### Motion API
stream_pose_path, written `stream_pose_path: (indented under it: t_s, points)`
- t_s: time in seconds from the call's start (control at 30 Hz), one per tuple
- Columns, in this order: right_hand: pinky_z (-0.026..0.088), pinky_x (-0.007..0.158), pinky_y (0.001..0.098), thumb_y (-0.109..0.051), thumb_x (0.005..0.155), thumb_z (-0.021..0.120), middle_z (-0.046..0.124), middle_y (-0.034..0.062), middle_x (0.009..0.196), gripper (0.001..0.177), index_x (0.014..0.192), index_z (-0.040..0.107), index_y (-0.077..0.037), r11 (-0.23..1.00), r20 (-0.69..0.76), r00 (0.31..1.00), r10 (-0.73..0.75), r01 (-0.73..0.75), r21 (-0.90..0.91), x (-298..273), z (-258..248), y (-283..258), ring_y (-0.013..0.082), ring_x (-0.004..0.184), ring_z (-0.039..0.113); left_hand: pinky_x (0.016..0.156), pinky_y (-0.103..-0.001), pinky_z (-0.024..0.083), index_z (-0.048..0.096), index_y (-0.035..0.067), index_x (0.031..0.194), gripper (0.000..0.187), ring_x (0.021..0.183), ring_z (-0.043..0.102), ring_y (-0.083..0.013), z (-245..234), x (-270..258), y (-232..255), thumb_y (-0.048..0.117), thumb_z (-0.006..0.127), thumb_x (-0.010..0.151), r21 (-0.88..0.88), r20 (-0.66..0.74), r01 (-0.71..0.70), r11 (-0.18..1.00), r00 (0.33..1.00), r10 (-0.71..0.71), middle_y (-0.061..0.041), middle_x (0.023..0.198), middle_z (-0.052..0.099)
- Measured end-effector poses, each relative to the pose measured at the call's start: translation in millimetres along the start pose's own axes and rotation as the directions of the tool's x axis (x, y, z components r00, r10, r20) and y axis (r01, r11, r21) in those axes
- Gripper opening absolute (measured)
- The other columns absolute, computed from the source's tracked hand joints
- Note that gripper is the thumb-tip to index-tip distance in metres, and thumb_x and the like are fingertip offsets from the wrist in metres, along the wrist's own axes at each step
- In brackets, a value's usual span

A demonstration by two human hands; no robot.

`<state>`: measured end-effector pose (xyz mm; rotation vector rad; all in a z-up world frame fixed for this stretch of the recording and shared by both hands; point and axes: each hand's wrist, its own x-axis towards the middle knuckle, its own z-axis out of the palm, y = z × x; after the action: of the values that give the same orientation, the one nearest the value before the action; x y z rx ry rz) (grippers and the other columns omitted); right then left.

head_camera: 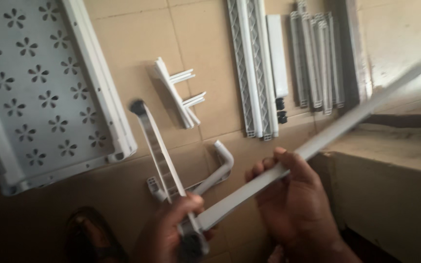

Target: The person assembles a white plastic storage rack by hand. They pick up various plastic components including perforated panels, rods, and connectors, then insert and snap them together to form a frame structure.

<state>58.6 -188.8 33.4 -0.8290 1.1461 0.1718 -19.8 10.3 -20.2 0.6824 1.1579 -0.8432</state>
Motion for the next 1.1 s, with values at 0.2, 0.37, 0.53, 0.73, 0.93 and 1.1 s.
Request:
stream_pose_path:
  t_s: [0.2, 0.37, 0.53, 0.73, 0.93, 1.1]
  points:
    - [0.051, 0.082, 0.0408, -0.018, 0.088, 0.069, 0.060, 0.0046, 0.068, 0.010, 0.087, 0.063, -0.010, 0.976, 0.101, 0.993, 0.061, -0.080, 0.200, 3, -4, 19, 0.0202, 0.071, 0.061, 0.073, -0.059, 0.055, 0.064, 0.016, 0.100, 0.025, 0.077, 0.071, -0.0305, 8, 0, 10, 0.036, 0.064, 0.085, -0.487, 0.034, 0.062, 0.871, 0.998, -0.052, -0.005, 0.079, 0.067]
    - [0.052, 0.084, 0.0413, -0.021, 0.086, 0.065, 0.055, 0.0020, 0.064, 0.015, 0.078, 0.057, -0.011, 0.969, 0.077, 0.990, 0.119, -0.133, 0.210, -4, 8, 20, 0.0203, 0.070, 0.062, 0.076, -0.055, 0.059, 0.060, 0.013, 0.096, 0.043, 0.079, 0.072, -0.0318, 21, -13, 39, 0.055, 0.067, 0.086, -0.485, -0.040, 0.018, 0.874, 0.998, -0.043, -0.004, 0.072, 0.057]
    - [0.053, 0.083, 0.0421, -0.017, 0.088, 0.065, 0.051, 0.0010, 0.062, 0.012, 0.082, 0.058, -0.010, 0.978, 0.186, 0.982, 0.030, -0.067, 0.196, -5, 17, 21, 0.0180, 0.064, 0.057, 0.065, -0.045, 0.061, 0.057, 0.011, 0.090, 0.041, 0.075, 0.072, -0.0300, 36, -25, 49, 0.050, 0.070, 0.083, -0.499, -0.140, -0.038, 0.866, 0.990, -0.037, -0.004, 0.068, 0.057]
    - [0.053, 0.078, 0.0401, -0.017, 0.087, 0.062, 0.046, 0.0001, 0.060, 0.008, 0.085, 0.057, -0.011, 0.973, 0.046, 0.997, 0.054, -0.063, 0.220, -7, 28, 22, 0.0156, 0.059, 0.052, 0.062, -0.045, 0.062, 0.055, 0.012, 0.091, 0.043, 0.070, 0.070, -0.0313, 43, -25, 53, 0.053, 0.066, 0.086, -0.484, -0.272, -0.112, 0.868, 0.962, -0.028, -0.005, 0.065, 0.053]
    - [0.049, 0.069, 0.0404, -0.018, 0.084, 0.061, 0.044, 0.0007, 0.058, 0.010, 0.080, 0.054, -0.011, 0.978, 0.091, 0.996, -0.021, 0.002, 0.206, -12, 29, 18, 0.0165, 0.056, 0.049, 0.053, -0.042, 0.051, 0.058, 0.013, 0.093, 0.039, 0.073, 0.074, -0.0340, 34, -10, 38, 0.051, 0.066, 0.093, -0.476, -0.195, -0.168, 0.863, 0.977, 0.083, -0.004, 0.063, 0.055]
    - [0.044, 0.066, 0.0381, -0.017, 0.086, 0.061, 0.042, 0.0010, 0.060, 0.018, 0.074, 0.049, -0.013, 0.978, 0.216, 0.974, -0.071, 0.026, 0.206, -12, 30, 12, 0.0165, 0.058, 0.046, 0.062, -0.048, 0.056, 0.057, 0.016, 0.078, 0.044, 0.068, 0.072, -0.0318, 31, 1, 21, 0.058, 0.059, 0.090, -0.565, -0.035, -0.101, 0.819, 0.995, 0.098, -0.002, 0.056, 0.056]
